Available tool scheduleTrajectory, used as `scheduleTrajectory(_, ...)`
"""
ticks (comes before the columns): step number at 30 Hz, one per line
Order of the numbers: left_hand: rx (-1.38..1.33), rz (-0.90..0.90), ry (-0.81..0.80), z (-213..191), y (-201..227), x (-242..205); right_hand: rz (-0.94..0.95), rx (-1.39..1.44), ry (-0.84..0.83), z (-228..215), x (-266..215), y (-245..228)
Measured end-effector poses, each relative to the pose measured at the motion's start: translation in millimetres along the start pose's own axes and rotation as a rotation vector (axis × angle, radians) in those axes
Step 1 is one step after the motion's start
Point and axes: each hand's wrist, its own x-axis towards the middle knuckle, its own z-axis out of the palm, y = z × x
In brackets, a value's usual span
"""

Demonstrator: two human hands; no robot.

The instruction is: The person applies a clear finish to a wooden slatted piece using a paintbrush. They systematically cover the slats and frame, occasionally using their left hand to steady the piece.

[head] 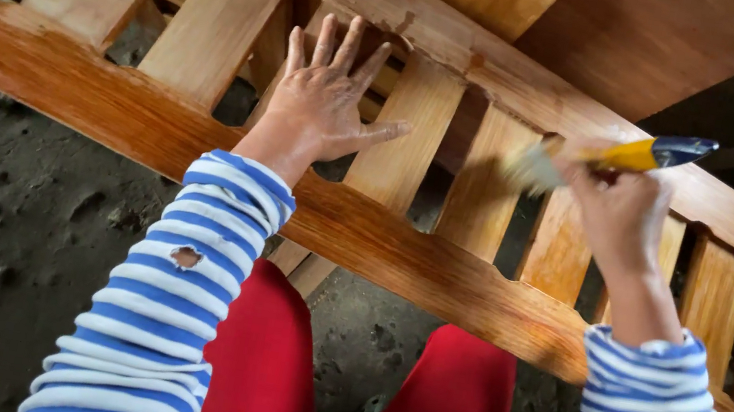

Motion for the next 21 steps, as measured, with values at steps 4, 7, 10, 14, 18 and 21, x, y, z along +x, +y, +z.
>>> scheduleTrajectory(4, 0.020, -0.001, -0.035, -4, 1, -2, -0.166, 0.061, 0.135, 7, 13, -12)
scheduleTrajectory(7, 0.044, -0.006, -0.057, -2, 0, -2, -0.232, -0.040, 0.143, 13, 6, -24)
scheduleTrajectory(10, 0.028, 0.020, 0.029, 1, 0, -1, -0.321, -0.096, 0.148, 25, 1, -27)
scheduleTrajectory(14, 0.037, -0.007, -0.033, -2, -2, -3, -0.343, -0.096, 0.150, 39, -11, -36)
scheduleTrajectory(18, 0.050, 0.033, 0.067, 8, -5, 1, -0.222, -0.101, -0.103, 15, -35, -66)
scheduleTrajectory(21, 0.044, 0.031, 0.040, 5, -6, 0, -0.062, -0.095, -0.283, -10, -57, -102)
